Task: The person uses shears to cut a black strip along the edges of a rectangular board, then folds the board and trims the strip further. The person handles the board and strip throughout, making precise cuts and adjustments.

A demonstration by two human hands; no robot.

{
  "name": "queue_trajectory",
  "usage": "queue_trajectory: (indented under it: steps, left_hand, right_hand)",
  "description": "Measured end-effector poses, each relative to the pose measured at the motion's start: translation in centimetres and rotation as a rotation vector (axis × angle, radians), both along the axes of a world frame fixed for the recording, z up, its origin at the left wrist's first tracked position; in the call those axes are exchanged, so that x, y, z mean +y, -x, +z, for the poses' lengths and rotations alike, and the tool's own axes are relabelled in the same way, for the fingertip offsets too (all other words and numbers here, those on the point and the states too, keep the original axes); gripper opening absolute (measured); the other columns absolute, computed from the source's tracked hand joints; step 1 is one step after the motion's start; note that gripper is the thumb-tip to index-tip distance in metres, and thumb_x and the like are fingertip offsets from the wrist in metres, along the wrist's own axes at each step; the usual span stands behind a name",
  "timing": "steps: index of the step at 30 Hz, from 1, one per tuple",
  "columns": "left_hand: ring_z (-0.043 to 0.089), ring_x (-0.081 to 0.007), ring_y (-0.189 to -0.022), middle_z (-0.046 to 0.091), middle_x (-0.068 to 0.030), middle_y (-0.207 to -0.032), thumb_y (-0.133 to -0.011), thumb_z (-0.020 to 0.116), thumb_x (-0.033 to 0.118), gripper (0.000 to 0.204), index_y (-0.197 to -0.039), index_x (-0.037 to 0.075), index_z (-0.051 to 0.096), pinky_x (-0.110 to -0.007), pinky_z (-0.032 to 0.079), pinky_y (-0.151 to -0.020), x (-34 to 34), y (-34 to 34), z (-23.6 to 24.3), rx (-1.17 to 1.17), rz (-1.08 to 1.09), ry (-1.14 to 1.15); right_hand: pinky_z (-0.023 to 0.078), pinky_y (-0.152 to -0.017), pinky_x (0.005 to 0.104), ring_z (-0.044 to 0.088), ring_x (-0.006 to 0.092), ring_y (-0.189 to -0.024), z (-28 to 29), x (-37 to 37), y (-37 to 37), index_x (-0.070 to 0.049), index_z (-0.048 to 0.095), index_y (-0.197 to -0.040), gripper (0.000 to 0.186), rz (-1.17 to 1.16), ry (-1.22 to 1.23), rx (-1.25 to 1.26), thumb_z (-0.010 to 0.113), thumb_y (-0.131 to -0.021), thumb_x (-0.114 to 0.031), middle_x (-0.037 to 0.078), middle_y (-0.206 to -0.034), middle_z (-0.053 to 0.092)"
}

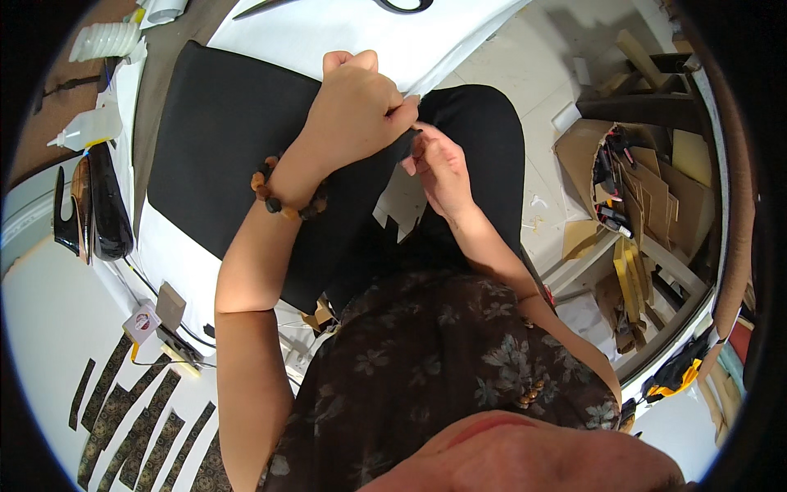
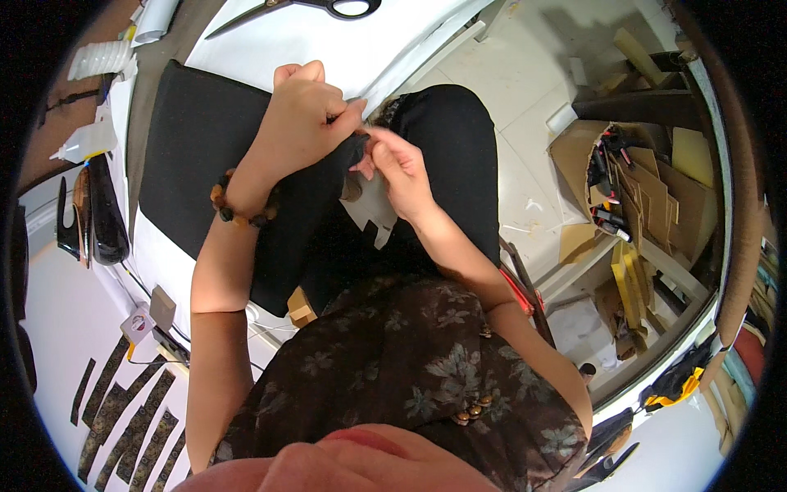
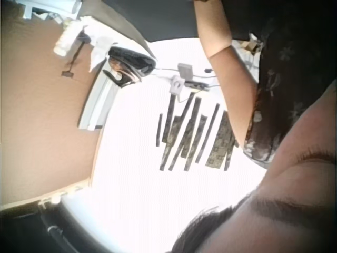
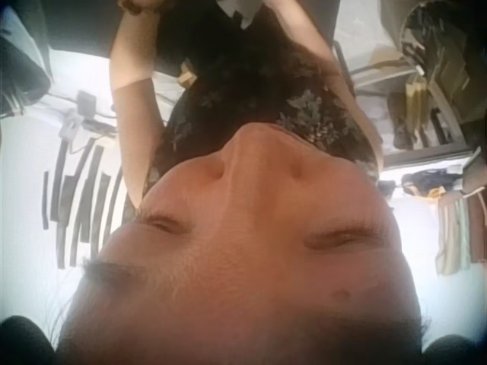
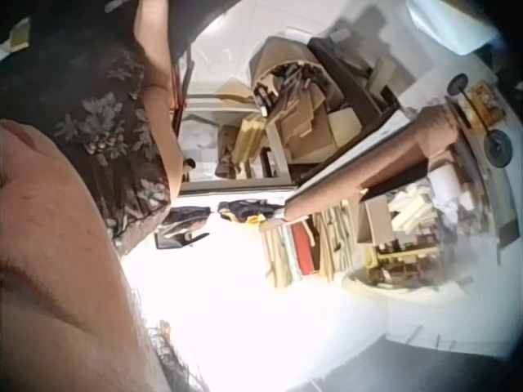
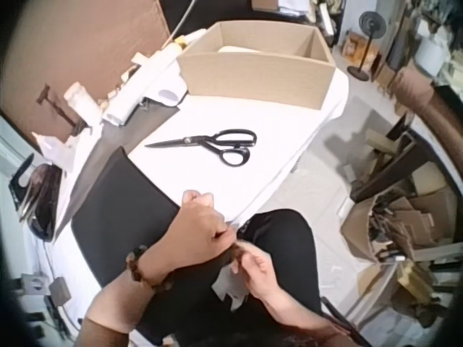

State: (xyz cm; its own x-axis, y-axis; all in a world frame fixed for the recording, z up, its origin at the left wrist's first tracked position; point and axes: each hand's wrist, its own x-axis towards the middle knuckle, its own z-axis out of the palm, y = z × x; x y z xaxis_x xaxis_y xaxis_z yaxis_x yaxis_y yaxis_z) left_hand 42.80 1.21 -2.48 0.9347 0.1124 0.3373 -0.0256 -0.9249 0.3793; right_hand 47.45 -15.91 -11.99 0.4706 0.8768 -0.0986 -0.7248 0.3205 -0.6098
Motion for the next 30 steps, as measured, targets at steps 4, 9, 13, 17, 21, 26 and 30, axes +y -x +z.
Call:
queue_trajectory:
  steps: [4, 9, 13, 17, 21, 26, 30]
  left_hand:
    - [0.042, -0.0171, -0.061, 0.044, 0.0009, -0.046, -0.080, 0.072, 0.015, 0.036, -0.049, 0.006, 0.056, -0.037, 0.031, -0.077, 0.0, 0.1, -0.3, -0.020, -0.007, 0.022]
    - [0.044, -0.0175, -0.062, 0.046, 0.0003, -0.046, -0.081, 0.071, 0.015, 0.036, -0.049, 0.005, 0.055, -0.038, 0.032, -0.079, 0.0, 0.1, -0.2, -0.005, -0.001, -0.005]
    - [0.044, -0.0181, -0.062, 0.046, -0.0004, -0.047, -0.081, 0.071, 0.016, 0.037, -0.049, 0.005, 0.055, -0.038, 0.032, -0.080, 0.1, 0.1, -0.1, 0.005, 0.003, -0.023]
    - [0.044, -0.0184, -0.062, 0.045, -0.0008, -0.047, -0.080, 0.071, 0.016, 0.037, -0.049, 0.005, 0.055, -0.038, 0.033, -0.079, 0.1, 0.3, -0.1, 0.024, 0.008, -0.013]
    - [0.044, -0.0184, -0.062, 0.045, -0.0005, -0.047, -0.080, 0.071, 0.016, 0.037, -0.049, 0.006, 0.055, -0.037, 0.033, -0.078, 0.2, 0.1, 0.1, 0.039, 0.006, -0.023]
    - [0.043, -0.0180, -0.061, 0.045, -0.0001, -0.046, -0.080, 0.072, 0.016, 0.037, -0.049, 0.006, 0.055, -0.037, 0.033, -0.078, 0.1, 0.4, 0.0, 0.031, 0.010, -0.021]
    - [0.043, -0.0177, -0.061, 0.045, 0.0002, -0.046, -0.081, 0.072, 0.016, 0.036, -0.049, 0.006, 0.057, -0.037, 0.033, -0.078, 0.1, 0.4, -0.1, 0.014, 0.005, -0.016]
  right_hand:
    - [0.047, -0.086, 0.0270, 0.055, 0.0092, -0.088, 0.2, 0.4, 0.7, -0.001, 0.047, -0.132, 0.055, -0.002, -0.127, -0.008, 0.062, -0.096, -0.039, 0.004, -0.108, 0.058]
    - [0.045, -0.082, 0.0212, 0.059, 0.0073, -0.088, 0.8, 0.4, 0.1, -0.002, 0.060, -0.105, 0.015, 0.009, -0.097, 0.077, 0.063, -0.096, -0.014, 0.001, -0.098, 0.066]
    - [0.045, -0.078, 0.0196, 0.056, 0.0042, -0.080, 0.9, 0.5, 0.1, -0.002, 0.063, -0.099, 0.010, -0.016, -0.031, -0.003, 0.063, -0.096, -0.011, -0.001, -0.091, 0.065]
    - [0.044, -0.076, 0.0186, 0.054, 0.0024, -0.080, 0.9, 0.3, 0.6, -0.002, 0.062, -0.097, 0.012, -0.081, 0.091, -0.171, 0.063, -0.097, -0.015, -0.003, -0.089, 0.064]
    - [0.042, -0.073, 0.0179, 0.052, 0.0015, -0.078, 1.0, 0.5, 0.5, -0.003, 0.061, -0.097, 0.013, -0.082, 0.090, -0.204, 0.063, -0.097, -0.016, -0.004, -0.088, 0.062]
    - [0.041, -0.071, 0.0175, 0.051, 0.0008, -0.076, 0.7, 1.0, 0.8, -0.003, 0.061, -0.101, 0.013, -0.053, 0.072, -0.172, 0.063, -0.097, -0.015, -0.005, -0.087, 0.062]
    - [0.043, -0.075, 0.0185, 0.055, 0.0023, -0.080, -0.7, 0.6, 0.2, -0.002, 0.058, -0.109, 0.016, 0.032, 0.000, -0.049, 0.062, -0.097, -0.011, -0.003, -0.092, 0.064]
